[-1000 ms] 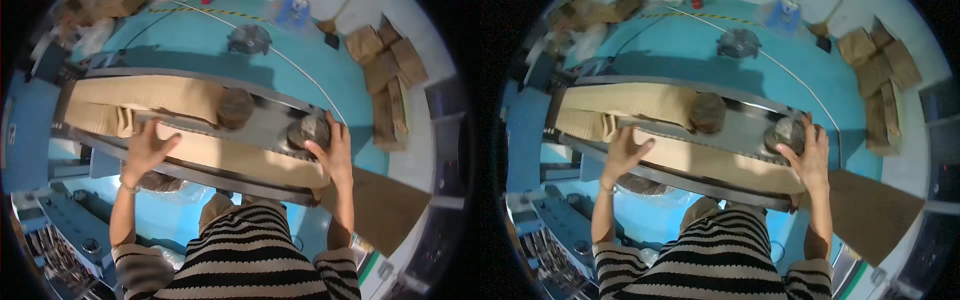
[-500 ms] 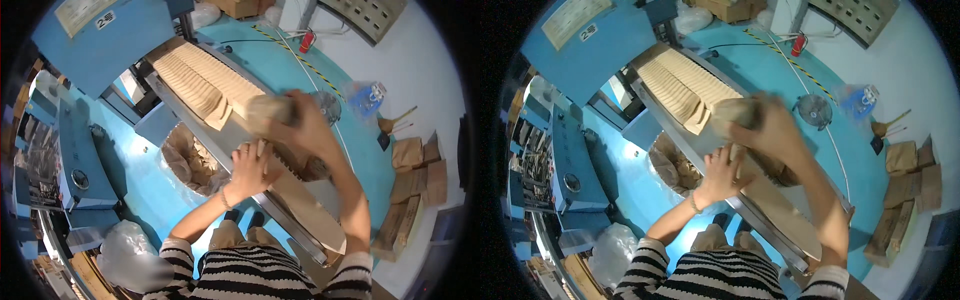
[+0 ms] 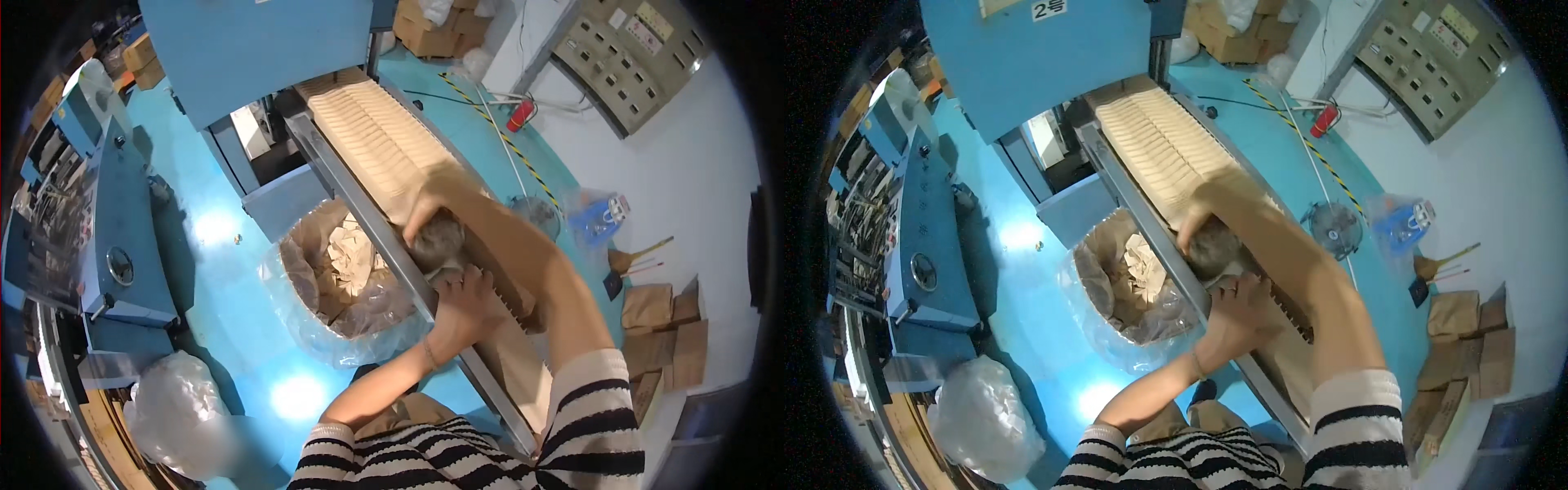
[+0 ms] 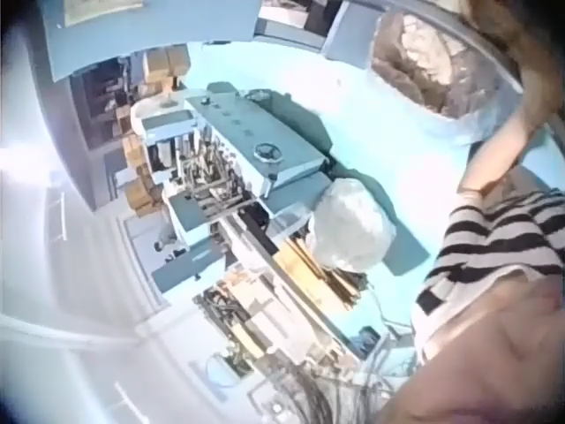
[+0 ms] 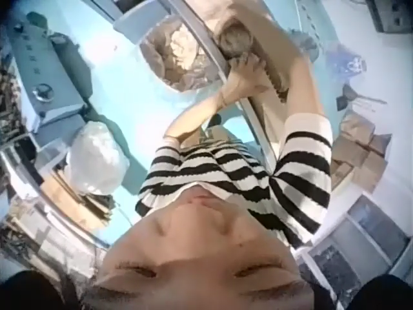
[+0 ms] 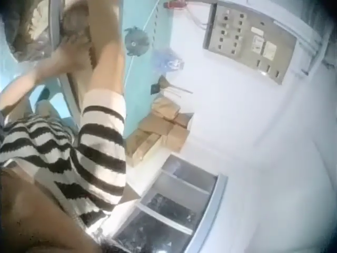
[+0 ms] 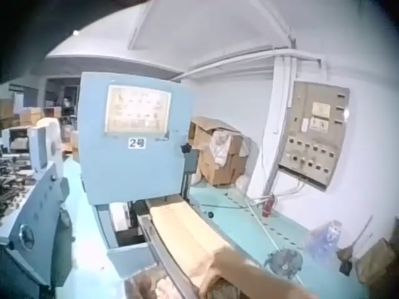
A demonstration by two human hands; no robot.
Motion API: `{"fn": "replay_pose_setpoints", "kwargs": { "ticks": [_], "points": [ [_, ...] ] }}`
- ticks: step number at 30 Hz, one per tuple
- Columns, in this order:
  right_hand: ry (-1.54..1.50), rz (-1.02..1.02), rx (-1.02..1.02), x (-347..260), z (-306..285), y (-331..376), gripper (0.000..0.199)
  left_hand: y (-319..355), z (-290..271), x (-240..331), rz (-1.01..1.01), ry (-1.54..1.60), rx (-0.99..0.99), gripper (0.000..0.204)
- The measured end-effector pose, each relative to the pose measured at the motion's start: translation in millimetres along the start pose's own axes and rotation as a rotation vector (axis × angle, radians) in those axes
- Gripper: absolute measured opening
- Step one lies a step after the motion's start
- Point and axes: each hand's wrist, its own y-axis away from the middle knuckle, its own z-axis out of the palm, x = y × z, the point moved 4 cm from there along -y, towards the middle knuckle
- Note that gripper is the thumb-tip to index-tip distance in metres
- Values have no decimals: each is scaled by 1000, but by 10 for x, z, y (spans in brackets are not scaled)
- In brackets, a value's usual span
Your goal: Moving stacks of folded paper napkins from a machine collection tray onto a conveyor belt for automated packaging.
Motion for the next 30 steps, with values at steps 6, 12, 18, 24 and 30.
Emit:
{"fn": "replay_pose_setpoints", "kwargs": {
  "ticks": [6,12,18,24,30],
  "points": [
    [-204,-227,1096,409,-227,1775,50,-204,131,56,172,124,4,73],
    [-618,815,1158,2130,1761,4033,62,-944,174,-562,371,123,-418,74],
    [-1127,850,765,1788,3415,4373,139,-962,194,203,416,-148,-718,111],
    [-759,1174,429,1657,3019,3851,110,-861,402,448,227,-320,-769,105],
    [-650,1190,416,1623,3122,3843,83,-671,504,471,209,-200,-771,87]
  ]
}}
